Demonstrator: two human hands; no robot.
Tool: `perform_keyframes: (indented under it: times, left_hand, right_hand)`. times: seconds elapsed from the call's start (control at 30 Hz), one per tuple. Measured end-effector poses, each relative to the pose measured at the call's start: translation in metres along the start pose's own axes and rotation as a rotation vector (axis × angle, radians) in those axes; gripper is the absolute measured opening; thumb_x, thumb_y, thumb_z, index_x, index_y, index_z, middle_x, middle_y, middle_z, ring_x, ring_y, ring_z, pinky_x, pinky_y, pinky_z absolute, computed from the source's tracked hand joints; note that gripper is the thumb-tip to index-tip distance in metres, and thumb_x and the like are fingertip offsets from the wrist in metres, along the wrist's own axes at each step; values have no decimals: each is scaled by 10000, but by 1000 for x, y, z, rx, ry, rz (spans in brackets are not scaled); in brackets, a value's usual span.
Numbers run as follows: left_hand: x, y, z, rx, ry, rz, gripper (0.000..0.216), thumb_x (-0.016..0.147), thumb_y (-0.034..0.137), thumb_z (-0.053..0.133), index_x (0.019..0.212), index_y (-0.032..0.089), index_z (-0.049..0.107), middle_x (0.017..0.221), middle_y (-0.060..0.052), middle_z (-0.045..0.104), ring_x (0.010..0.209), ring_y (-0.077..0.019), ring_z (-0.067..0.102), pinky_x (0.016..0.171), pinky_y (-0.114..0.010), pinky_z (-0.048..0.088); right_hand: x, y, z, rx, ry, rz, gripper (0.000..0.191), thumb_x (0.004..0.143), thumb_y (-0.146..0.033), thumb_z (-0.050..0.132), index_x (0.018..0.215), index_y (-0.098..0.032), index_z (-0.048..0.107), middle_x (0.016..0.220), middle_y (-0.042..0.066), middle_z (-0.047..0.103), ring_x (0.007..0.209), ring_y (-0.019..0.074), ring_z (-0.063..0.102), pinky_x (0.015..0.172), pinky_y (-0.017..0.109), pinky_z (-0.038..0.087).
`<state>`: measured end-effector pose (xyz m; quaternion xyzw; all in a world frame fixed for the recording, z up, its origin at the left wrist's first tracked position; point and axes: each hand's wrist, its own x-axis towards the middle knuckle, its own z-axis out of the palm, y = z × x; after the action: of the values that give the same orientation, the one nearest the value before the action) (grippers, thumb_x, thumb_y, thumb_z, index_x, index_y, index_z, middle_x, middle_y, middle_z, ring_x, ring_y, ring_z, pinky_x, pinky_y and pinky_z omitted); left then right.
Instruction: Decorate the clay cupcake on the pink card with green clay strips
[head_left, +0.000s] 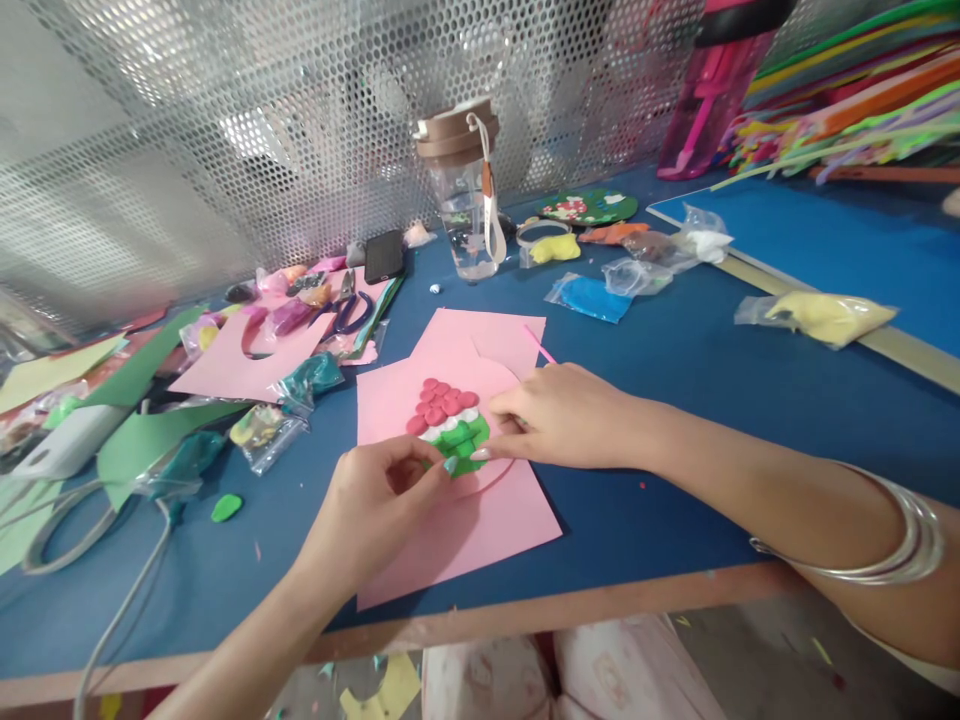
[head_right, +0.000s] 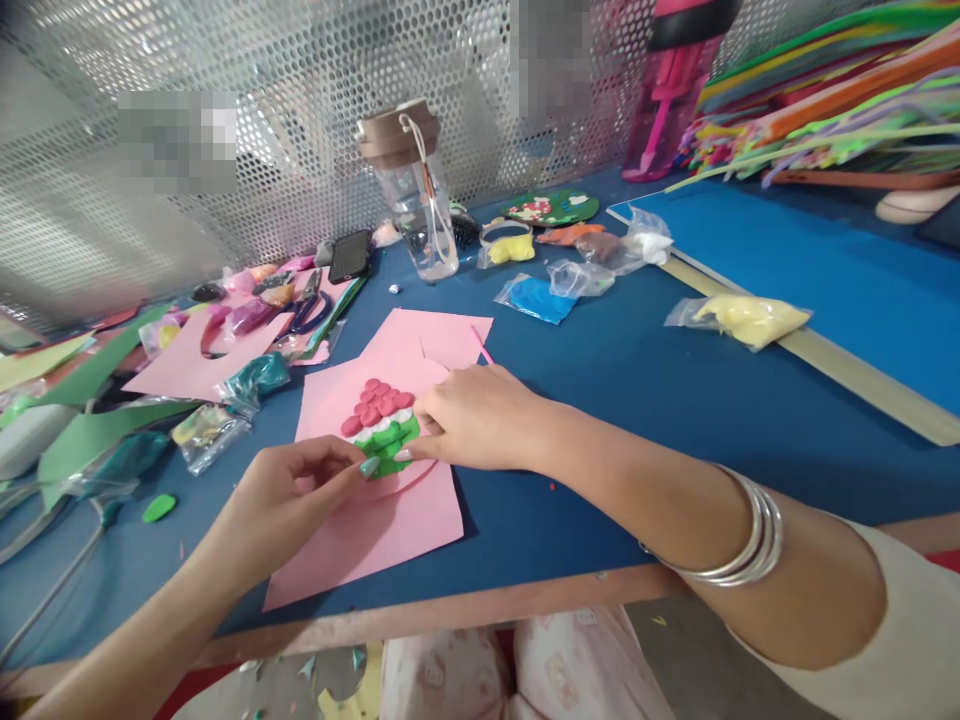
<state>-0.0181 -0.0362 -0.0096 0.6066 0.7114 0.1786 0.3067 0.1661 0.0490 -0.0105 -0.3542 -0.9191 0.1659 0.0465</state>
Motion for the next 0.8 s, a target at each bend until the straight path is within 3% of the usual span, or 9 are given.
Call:
perform_keyframes:
  times: [0.47, 0.8]
  left_hand:
    - [6, 0, -8, 67, -50, 24, 212, 723, 349, 537, 675, 159, 616, 580, 2, 586, 518, -109, 477, 462, -193, 305]
    - [11, 8, -19, 77, -158, -39, 179, 695, 325, 560, 656, 167, 633, 549, 11, 572, 504, -99, 468, 445, -175, 306]
  right_hand:
    - [0, 0, 0, 48, 3, 35, 311, 750, -424, 579, 570, -178, 517, 544, -26, 545, 522, 98, 441, 476, 220, 214]
    - [-1, 0, 1, 51, 15, 42, 334, 726, -457, 574, 553, -177, 508, 529, -30, 530, 498, 90, 424, 469, 217, 214]
